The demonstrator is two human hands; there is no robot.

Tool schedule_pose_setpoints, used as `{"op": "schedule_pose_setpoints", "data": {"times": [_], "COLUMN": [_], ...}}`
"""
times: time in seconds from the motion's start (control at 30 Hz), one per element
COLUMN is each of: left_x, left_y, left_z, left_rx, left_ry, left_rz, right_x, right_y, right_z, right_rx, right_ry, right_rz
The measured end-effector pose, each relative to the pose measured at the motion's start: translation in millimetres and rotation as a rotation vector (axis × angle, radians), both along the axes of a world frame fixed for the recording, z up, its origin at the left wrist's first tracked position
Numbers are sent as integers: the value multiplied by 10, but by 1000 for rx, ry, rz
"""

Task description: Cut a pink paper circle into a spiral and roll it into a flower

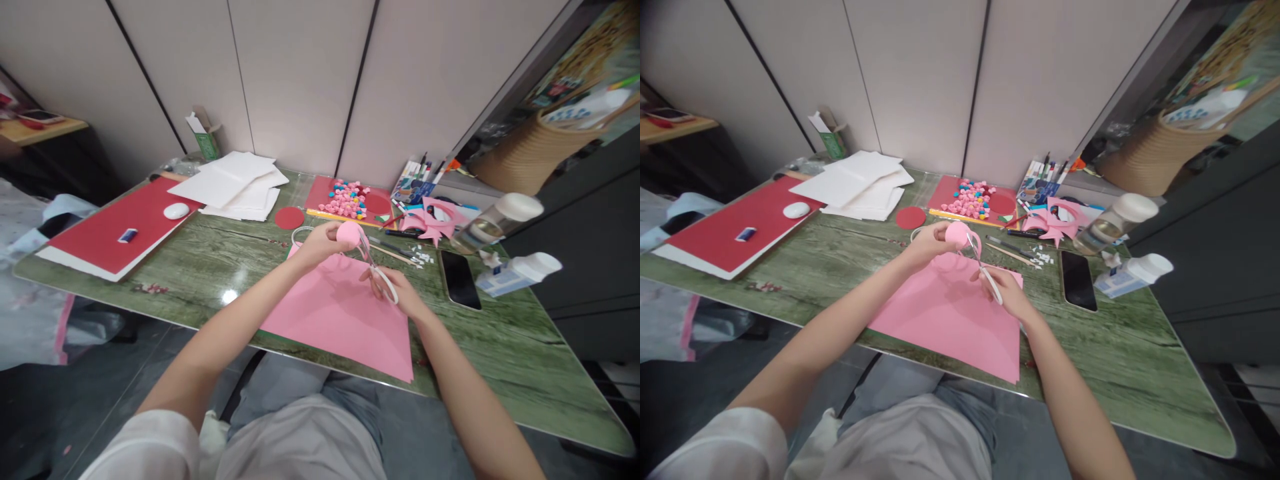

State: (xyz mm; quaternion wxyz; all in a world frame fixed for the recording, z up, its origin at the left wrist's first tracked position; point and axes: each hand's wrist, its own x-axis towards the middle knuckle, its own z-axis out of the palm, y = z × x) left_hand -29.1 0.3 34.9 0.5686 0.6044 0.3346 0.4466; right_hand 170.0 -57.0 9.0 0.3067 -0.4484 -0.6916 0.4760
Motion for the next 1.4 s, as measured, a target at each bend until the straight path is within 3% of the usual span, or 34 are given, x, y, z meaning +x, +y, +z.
{"op": "schedule_pose_setpoints", "data": {"times": [0.2, 0.77, 1.07, 1.4], "left_x": [-30, -40, -76, -84], "left_y": [26, 62, 60, 92], "left_z": [-4, -16, 20, 2], "left_rx": [16, -41, -65, -59], "left_ry": [70, -71, -8, -6], "left_rz": [-22, 11, -60, -37], "right_x": [14, 15, 36, 32], "right_y": [-3, -8, -8, -2], "right_z": [-8, 8, 3, -18], "right_rx": [-1, 1, -3, -3], "right_ry": [14, 24, 31, 47], "right_rz": [4, -2, 18, 6]}}
